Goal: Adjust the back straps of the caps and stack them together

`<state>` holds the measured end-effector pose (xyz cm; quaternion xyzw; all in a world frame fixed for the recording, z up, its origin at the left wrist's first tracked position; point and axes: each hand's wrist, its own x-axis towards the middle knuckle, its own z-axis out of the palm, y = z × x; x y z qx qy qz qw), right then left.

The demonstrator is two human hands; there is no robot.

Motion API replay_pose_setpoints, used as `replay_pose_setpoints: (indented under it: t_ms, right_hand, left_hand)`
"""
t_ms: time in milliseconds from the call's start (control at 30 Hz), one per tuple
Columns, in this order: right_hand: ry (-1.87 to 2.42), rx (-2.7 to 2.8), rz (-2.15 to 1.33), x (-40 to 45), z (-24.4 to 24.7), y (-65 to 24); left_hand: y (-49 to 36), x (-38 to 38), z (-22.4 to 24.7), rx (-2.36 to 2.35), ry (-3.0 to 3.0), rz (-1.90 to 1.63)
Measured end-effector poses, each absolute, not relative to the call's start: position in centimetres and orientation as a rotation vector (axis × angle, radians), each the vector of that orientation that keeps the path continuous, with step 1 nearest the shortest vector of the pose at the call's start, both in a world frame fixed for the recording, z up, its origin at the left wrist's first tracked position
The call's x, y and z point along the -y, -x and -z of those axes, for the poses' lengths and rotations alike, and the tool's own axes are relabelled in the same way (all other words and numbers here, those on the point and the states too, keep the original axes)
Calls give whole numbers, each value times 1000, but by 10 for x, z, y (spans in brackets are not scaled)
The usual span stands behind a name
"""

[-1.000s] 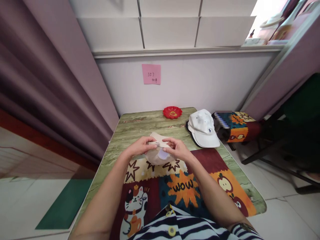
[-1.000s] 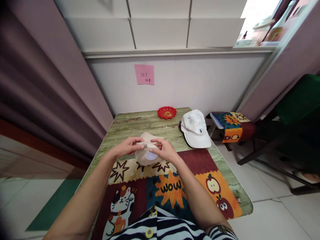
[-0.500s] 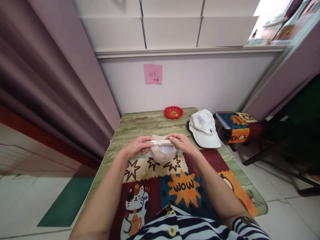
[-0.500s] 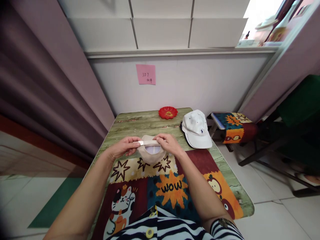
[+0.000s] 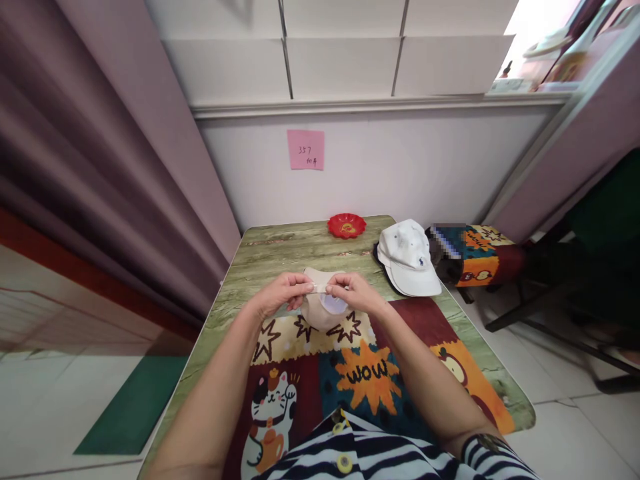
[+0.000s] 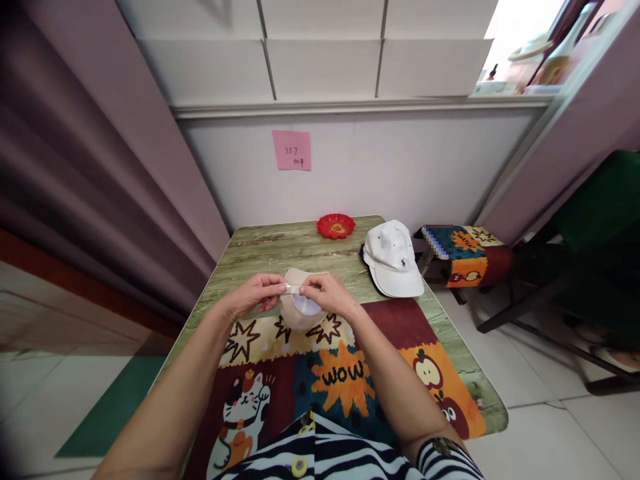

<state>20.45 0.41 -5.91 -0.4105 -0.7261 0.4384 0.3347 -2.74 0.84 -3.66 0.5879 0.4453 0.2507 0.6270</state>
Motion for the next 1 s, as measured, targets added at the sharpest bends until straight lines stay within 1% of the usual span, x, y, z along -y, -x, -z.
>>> replay_pose_setpoints:
  t_ms: [400,667,1000]
  right_hand:
    - [998,1695,-1315,-8,70,-201]
    - [988,1665,-1291,-11,76,-204]
    - [1026,1763,-1254,-9,69,-201]
  left_hand:
    - [25,-10,37,-1037,-1346,-585]
    - [25,-12,40,-1040,-1399,-619]
    - [17,-10,35,-1045,-1439,-606]
